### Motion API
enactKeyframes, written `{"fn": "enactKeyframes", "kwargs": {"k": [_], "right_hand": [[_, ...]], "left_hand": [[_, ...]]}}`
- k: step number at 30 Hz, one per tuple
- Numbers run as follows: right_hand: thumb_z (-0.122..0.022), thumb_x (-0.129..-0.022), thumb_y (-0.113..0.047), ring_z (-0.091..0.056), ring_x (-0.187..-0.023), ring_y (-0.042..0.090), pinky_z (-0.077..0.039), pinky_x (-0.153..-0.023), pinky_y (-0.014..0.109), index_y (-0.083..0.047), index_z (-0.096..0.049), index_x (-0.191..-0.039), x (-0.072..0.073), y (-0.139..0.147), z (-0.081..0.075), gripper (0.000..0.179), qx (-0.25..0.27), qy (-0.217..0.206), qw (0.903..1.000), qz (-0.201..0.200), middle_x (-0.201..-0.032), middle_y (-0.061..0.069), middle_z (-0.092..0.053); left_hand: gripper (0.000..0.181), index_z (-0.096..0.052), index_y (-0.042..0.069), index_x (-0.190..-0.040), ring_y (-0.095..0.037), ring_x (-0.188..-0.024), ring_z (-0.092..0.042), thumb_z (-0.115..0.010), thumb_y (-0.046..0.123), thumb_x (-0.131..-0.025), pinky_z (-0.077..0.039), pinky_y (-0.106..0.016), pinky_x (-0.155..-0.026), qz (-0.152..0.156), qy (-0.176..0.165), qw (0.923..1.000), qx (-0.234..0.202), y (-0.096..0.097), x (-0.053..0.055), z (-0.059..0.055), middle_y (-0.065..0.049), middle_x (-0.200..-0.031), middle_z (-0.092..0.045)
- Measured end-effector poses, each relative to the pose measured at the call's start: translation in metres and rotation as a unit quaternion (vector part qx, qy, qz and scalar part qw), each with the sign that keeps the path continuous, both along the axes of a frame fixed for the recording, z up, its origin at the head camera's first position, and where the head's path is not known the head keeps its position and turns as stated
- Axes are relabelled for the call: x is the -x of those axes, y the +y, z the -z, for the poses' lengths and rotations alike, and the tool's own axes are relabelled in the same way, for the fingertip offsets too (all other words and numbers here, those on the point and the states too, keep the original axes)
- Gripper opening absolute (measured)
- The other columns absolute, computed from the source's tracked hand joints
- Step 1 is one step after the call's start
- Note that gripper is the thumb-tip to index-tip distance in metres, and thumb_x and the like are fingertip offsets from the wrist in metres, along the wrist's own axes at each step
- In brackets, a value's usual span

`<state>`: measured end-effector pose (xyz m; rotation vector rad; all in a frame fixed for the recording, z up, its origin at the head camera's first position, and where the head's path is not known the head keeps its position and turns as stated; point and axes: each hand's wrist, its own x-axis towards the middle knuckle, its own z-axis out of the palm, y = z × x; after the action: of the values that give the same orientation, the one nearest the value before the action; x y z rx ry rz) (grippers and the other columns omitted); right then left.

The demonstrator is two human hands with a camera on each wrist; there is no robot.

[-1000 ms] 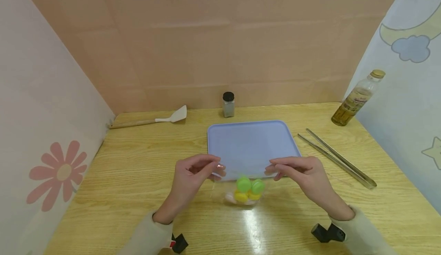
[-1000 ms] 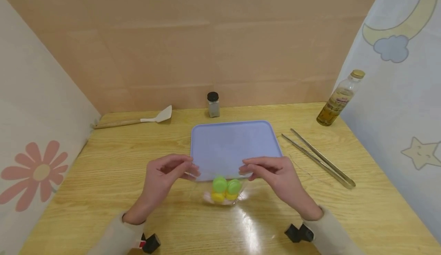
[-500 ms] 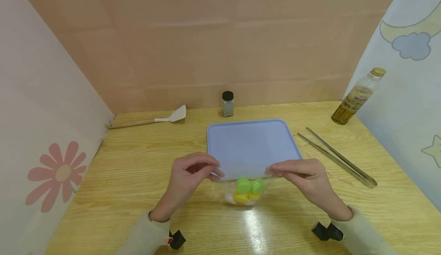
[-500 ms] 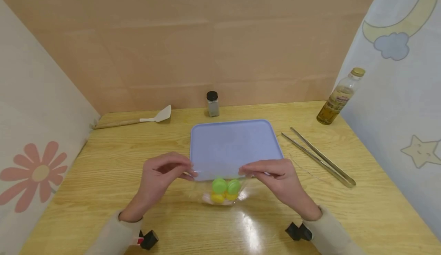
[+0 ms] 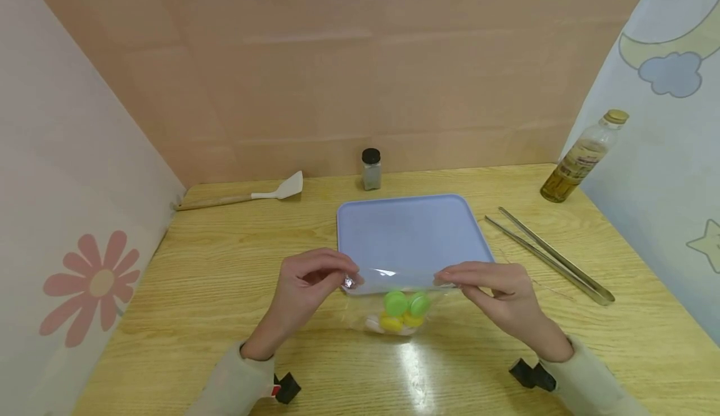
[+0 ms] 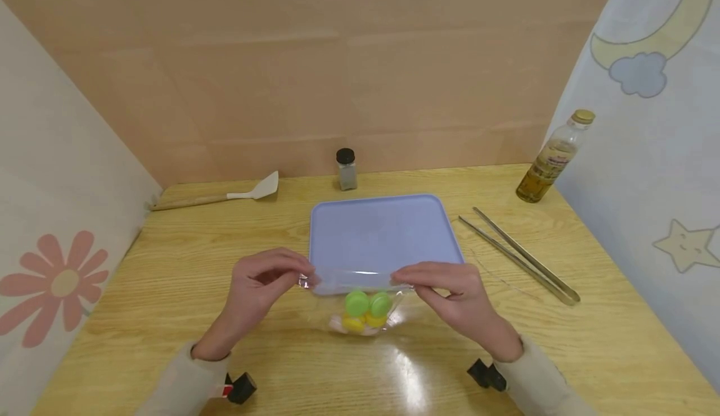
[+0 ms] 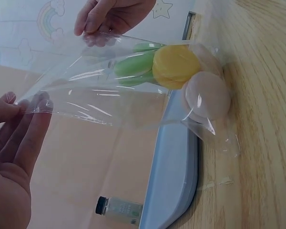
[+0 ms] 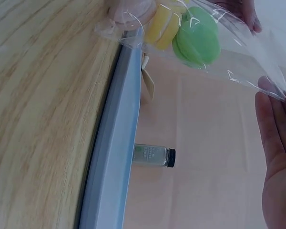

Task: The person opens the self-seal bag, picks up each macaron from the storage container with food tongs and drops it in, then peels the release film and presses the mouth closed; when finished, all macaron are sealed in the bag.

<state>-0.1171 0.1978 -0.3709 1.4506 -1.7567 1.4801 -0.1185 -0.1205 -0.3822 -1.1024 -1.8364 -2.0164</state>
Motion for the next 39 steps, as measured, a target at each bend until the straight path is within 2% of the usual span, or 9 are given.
{"fn": "enactKeyframes", "kwargs": {"k": [8,14,21,27,34,39], "right_hand": [[-0.063,-0.095,0.011,-0.069,-0.110,0.023,-0.052,-0.094,0.026,0.014,-0.071,-0.107,0.0032,0.0006,-0.0005,0.015,0.024,-0.007,0.9992,-0.032,-0.108,0.021,-0.073],[-0.061,-0.094,0.014,-0.068,-0.110,0.025,-0.052,-0.095,0.028,0.016,-0.070,-0.108,0.0075,0.0039,0.0048,0.016,0.030,-0.023,0.9975,-0.059,-0.108,0.023,-0.072],[-0.060,-0.096,0.013,-0.068,-0.112,0.024,-0.052,-0.096,0.028,0.015,-0.069,-0.111,0.0028,0.0009,-0.0011,0.018,0.024,-0.034,0.9974,-0.059,-0.112,0.021,-0.072],[-0.059,-0.095,0.016,-0.068,-0.112,0.024,-0.051,-0.096,0.028,0.015,-0.070,-0.111,0.0034,0.0038,0.0018,0.019,0.017,-0.035,0.9977,-0.054,-0.111,0.021,-0.072],[-0.060,-0.094,0.016,-0.068,-0.111,0.025,-0.052,-0.095,0.028,0.015,-0.070,-0.109,0.0051,0.0071,0.0059,0.019,0.011,-0.031,0.9984,-0.045,-0.109,0.022,-0.072],[-0.061,-0.095,0.014,-0.069,-0.110,0.024,-0.052,-0.095,0.027,0.014,-0.071,-0.109,0.0043,0.0068,0.0056,0.017,0.010,-0.025,0.9989,-0.039,-0.109,0.022,-0.072]], "left_hand": [[0.025,-0.075,0.001,-0.100,-0.027,-0.081,-0.071,-0.061,-0.018,-0.092,-0.060,-0.036,-0.066,-0.015,0.010,0.9997,0.019,-0.0008,-0.0005,-0.0018,-0.013,-0.094,-0.073],[0.027,-0.075,0.001,-0.100,-0.026,-0.080,-0.071,-0.061,-0.020,-0.090,-0.060,-0.037,-0.066,-0.017,0.028,0.9993,0.018,-0.0012,0.0016,-0.0027,-0.013,-0.094,-0.073],[0.027,-0.073,-0.005,-0.100,-0.028,-0.079,-0.071,-0.057,-0.023,-0.089,-0.061,-0.040,-0.068,0.000,0.040,0.9992,0.002,-0.0010,0.0011,-0.0027,-0.018,-0.095,-0.071],[0.026,-0.073,-0.006,-0.102,-0.030,-0.081,-0.069,-0.056,-0.022,-0.090,-0.060,-0.038,-0.070,0.009,0.047,0.9989,-0.005,-0.0011,-0.0001,-0.0054,-0.018,-0.095,-0.071],[0.021,-0.075,-0.004,-0.099,-0.024,-0.079,-0.071,-0.068,-0.019,-0.086,-0.061,-0.037,-0.069,-0.019,0.027,0.9994,0.007,0.0007,-0.0013,-0.0029,-0.015,-0.095,-0.072],[0.021,-0.075,-0.005,-0.099,-0.025,-0.079,-0.072,-0.071,-0.019,-0.085,-0.061,-0.038,-0.070,-0.030,0.018,0.9993,0.015,0.0012,-0.0027,-0.0024,-0.014,-0.096,-0.072]]}}
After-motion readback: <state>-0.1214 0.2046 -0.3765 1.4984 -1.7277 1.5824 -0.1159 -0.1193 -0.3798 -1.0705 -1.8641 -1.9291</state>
